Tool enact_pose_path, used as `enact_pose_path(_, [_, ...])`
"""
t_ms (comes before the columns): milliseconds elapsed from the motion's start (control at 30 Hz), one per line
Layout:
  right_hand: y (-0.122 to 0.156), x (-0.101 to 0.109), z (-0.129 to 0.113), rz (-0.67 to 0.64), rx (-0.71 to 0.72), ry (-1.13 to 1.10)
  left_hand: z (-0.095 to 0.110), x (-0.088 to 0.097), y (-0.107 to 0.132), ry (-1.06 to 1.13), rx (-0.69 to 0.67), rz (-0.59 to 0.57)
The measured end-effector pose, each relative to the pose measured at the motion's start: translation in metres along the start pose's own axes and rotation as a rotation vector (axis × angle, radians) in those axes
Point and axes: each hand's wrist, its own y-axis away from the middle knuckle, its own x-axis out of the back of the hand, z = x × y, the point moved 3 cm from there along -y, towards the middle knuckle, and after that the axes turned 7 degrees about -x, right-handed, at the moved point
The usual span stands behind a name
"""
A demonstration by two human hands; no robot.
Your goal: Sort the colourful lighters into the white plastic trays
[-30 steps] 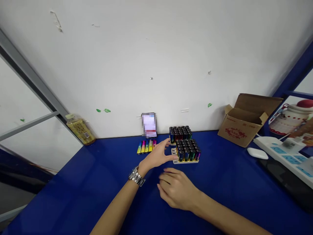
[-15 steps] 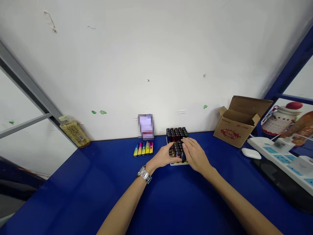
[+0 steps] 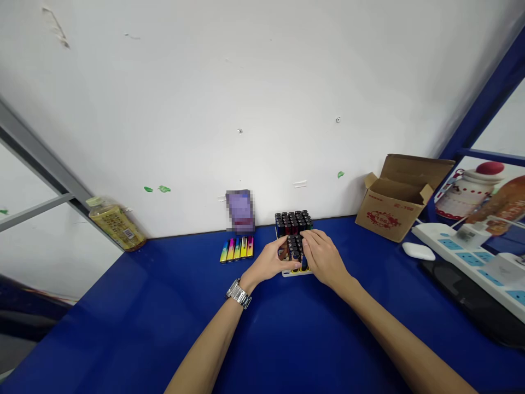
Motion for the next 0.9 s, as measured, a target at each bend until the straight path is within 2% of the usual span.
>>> enact_pose_path(367, [0.0, 0.002, -0.001, -0.02, -0.007, -0.007, 0.003, 0.0, -0.001, 0.089, 0.012, 0.054])
enact_pose_path(433, [0.0, 0.003, -0.001, -0.017, -0.008, -0.004, -0.003, 0.0, -0.001, 0.13, 0.032, 0.119])
enact_pose_path(567, [0.001, 0.002, -0.001, -0.009, -0.004, 0.004, -0.017, 0.0, 0.001, 0.296, 0.077, 0.328])
enact_pose_path(667, [0.001, 0.002, -0.001, 0.003, -0.009, 0.013, -0.025, -0.005, 0.001, 0.43, 0.101, 0.412])
enact_pose_path(767, [0.001, 0.003, -0.001, 0.007, -0.004, 0.019, -0.025, -0.007, 0.0, 0.525, 0.107, 0.503])
enact_pose_path(900, [0.0, 0.003, 0.0, 0.04, 0.009, 0.032, -0.017, -0.001, 0.002, 0.628, 0.15, 0.565])
